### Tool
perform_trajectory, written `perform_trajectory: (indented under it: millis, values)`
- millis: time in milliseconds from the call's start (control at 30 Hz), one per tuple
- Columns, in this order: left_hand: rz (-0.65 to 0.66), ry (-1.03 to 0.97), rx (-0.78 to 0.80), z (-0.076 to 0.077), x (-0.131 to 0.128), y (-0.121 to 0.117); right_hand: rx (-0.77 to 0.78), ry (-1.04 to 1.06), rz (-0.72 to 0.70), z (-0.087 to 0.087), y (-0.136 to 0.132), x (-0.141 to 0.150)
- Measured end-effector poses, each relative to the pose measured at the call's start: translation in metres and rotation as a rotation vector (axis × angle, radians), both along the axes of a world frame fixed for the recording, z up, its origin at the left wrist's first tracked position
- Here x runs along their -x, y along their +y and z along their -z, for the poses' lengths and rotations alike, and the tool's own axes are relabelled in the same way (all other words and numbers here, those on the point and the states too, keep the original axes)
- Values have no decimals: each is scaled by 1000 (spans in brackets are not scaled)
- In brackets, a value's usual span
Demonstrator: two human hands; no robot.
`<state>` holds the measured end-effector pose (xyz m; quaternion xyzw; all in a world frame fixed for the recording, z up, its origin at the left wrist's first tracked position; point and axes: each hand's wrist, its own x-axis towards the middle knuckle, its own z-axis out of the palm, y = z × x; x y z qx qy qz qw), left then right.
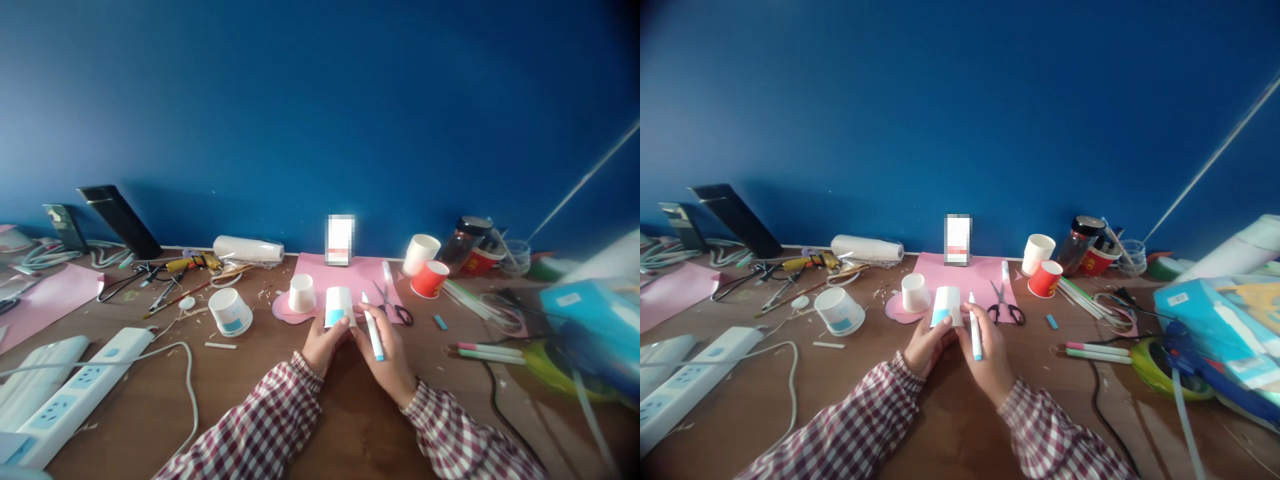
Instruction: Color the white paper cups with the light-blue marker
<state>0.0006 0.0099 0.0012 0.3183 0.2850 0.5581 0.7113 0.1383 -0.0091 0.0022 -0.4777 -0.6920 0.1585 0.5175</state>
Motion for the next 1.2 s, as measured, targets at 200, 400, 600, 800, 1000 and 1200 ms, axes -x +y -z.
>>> perform_trajectory:
  millis: [200, 400, 600, 800, 1000, 1200]
  values:
    - [-1, 7, -2, 1, 0, 1, -10, -32, 15, 1, 0, 0]
    - [-29, 21, 8, 5, 0, 2, -5, -39, 7, 1, 0, -1]
    - [-78, 60, 9, 11, -2, 4, 0, -47, 6, 2, 1, -2]
    - [-117, 76, -1, 16, -3, 6, 9, -45, -1, 3, 2, -3]
    - [-116, 165, -65, 12, -2, 4, 32, -51, -20, 4, 2, -3]
    - [-345, 495, -213, 8, 3, 1, 10, -76, 40, 9, 7, -7]
